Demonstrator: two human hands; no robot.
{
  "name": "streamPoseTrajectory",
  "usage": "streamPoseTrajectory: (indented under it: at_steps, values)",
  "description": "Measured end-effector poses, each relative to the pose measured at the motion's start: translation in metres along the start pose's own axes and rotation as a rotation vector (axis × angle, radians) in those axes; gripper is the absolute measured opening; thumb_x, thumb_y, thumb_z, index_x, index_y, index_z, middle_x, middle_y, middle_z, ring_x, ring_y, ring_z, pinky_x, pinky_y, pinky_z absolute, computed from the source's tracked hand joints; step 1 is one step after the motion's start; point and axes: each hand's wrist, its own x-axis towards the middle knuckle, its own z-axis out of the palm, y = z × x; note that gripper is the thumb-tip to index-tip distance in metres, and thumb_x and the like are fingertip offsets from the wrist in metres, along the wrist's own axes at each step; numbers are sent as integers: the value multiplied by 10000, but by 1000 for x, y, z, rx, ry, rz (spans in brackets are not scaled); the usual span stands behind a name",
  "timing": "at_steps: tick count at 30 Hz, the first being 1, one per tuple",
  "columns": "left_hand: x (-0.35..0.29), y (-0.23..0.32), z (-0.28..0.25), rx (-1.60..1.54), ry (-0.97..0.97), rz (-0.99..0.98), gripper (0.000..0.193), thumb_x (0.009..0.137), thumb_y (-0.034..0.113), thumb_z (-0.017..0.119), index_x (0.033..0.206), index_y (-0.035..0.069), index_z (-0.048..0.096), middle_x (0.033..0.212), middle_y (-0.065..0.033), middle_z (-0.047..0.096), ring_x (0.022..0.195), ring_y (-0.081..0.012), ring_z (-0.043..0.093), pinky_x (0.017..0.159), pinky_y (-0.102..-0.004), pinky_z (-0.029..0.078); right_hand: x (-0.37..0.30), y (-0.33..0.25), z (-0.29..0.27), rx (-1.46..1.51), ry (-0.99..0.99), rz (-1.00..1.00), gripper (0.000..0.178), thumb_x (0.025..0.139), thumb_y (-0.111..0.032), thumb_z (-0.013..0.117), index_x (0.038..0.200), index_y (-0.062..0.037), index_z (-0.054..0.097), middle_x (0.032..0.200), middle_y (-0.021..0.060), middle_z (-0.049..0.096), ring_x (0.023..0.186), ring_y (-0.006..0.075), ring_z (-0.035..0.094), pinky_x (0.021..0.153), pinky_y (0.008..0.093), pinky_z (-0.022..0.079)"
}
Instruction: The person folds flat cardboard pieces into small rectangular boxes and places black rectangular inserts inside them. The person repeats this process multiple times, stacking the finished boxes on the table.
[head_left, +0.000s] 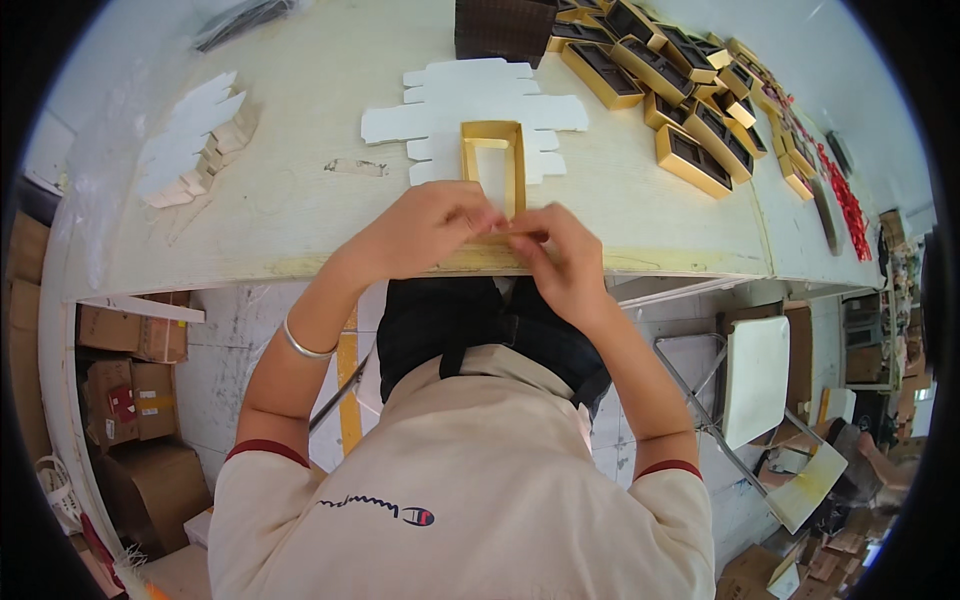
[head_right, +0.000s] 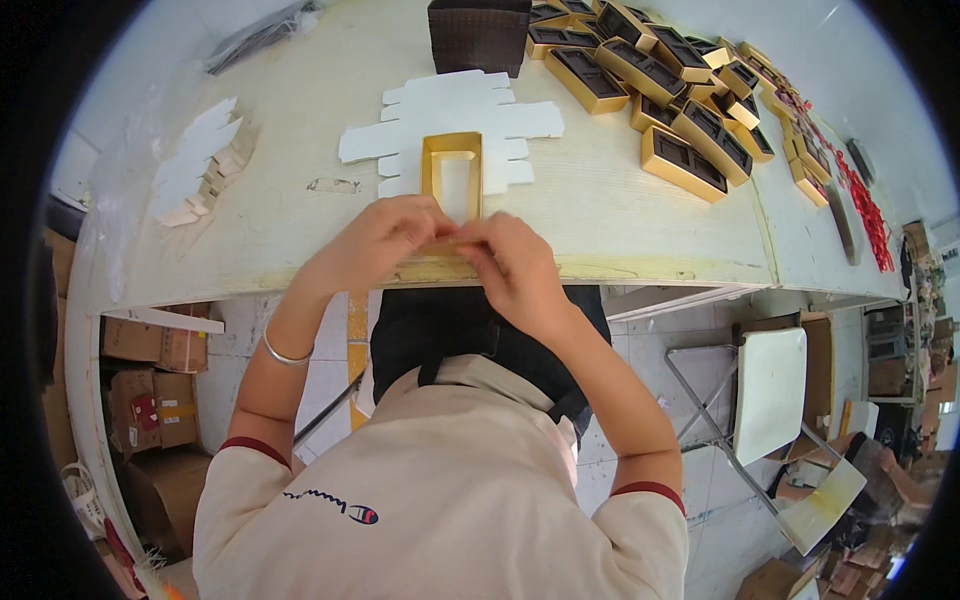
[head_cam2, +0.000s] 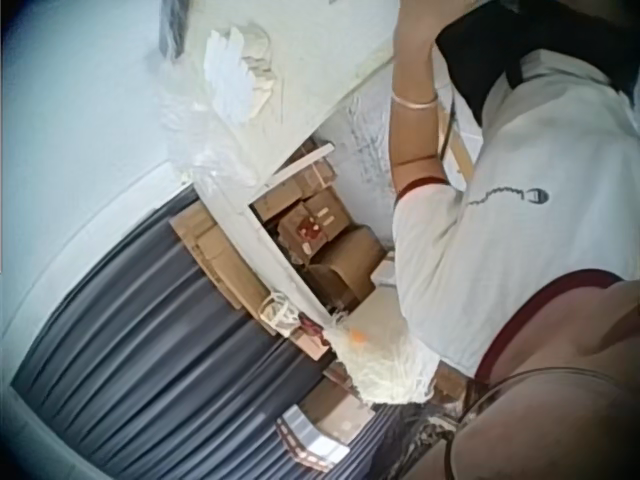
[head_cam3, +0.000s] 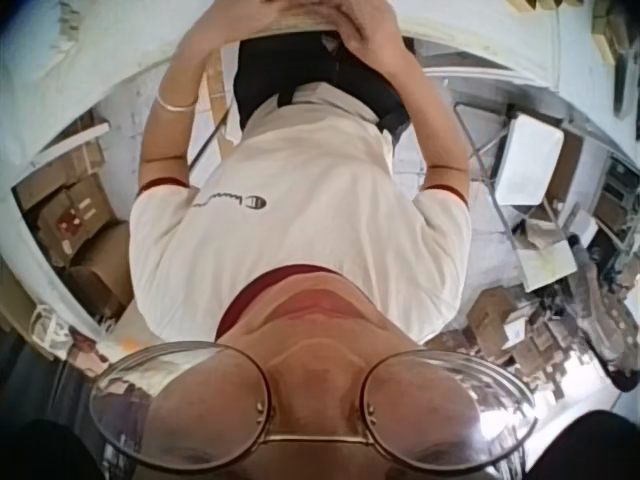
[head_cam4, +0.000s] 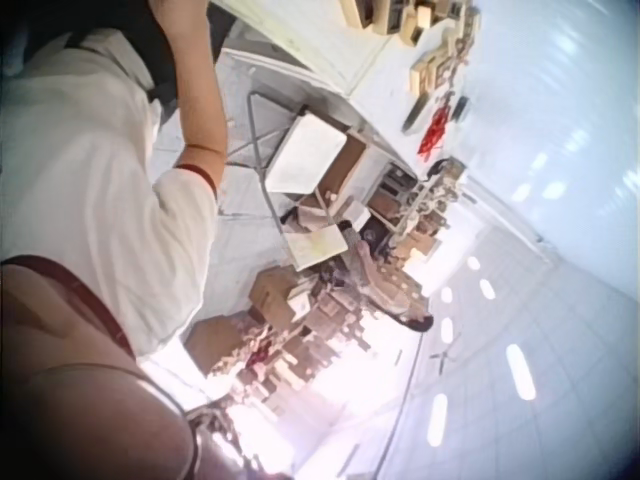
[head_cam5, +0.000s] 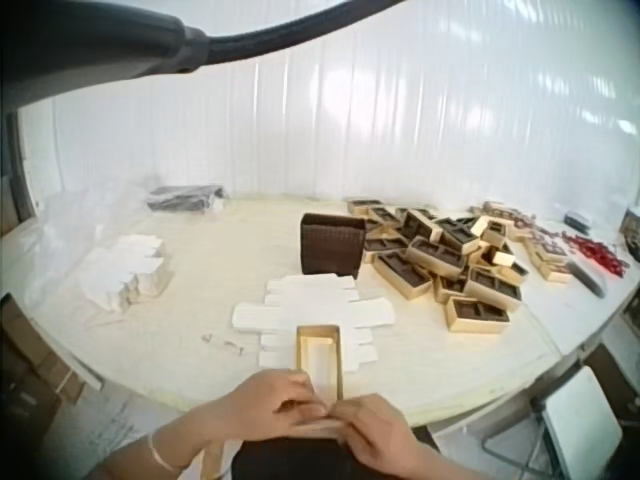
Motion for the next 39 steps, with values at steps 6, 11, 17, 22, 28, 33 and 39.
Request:
streamPoseTrajectory:
  at_steps: [6,11,17,22,28,33,39]
  values:
    - [-3,-1,7,10,152,16,239,917,213,588,1069,38,529,1001,-61,604,738,-113,507,621,-240,402,13,-14,5,478,93,458,388,815,61,647,1132,-58,458,810,45,523,640,83,477,583,237,415]
    - [-3,-5,19,100,337,170,170,863,169,636,952,39,571,1038,-108,532,722,-273,584,683,-314,479,9,-18,9,-415,89,-84,298,696,-51,708,975,-40,604,963,92,561,728,243,526,636,347,438]
    - [-10,-14,32,443,389,383,123,762,49,676,849,4,602,897,-93,571,719,-274,568,611,-364,463,12,-9,3,-523,-196,-93,212,662,-40,648,867,-55,596,851,66,559,725,248,528,647,344,380]
    - [-3,1,17,449,210,227,104,746,69,688,792,18,611,765,-95,573,722,-282,561,620,-352,456,26,-6,-9,-301,-339,59,132,725,-31,644,849,-51,601,841,82,565,727,285,562,653,359,406]
    - [-8,3,-6,513,94,225,154,746,153,703,727,41,599,787,-64,582,776,-267,559,673,-362,455,38,-8,-24,107,-397,152,217,772,19,639,976,-53,631,930,73,601,755,214,563,645,284,426]
    - [-17,16,-11,716,135,277,254,672,185,777,683,57,558,907,-48,552,877,-259,532,742,-369,444,117,28,-60,-250,129,18,187,797,-42,664,981,-30,635,943,102,628,682,219,570,617,312,480]
    - [1,16,-15,369,198,167,471,688,139,769,1098,74,547,1125,-108,527,1069,-311,520,920,-371,432,216,128,-55,-902,19,-213,134,823,-144,638,927,-68,670,952,111,648,1017,273,559,866,396,440]
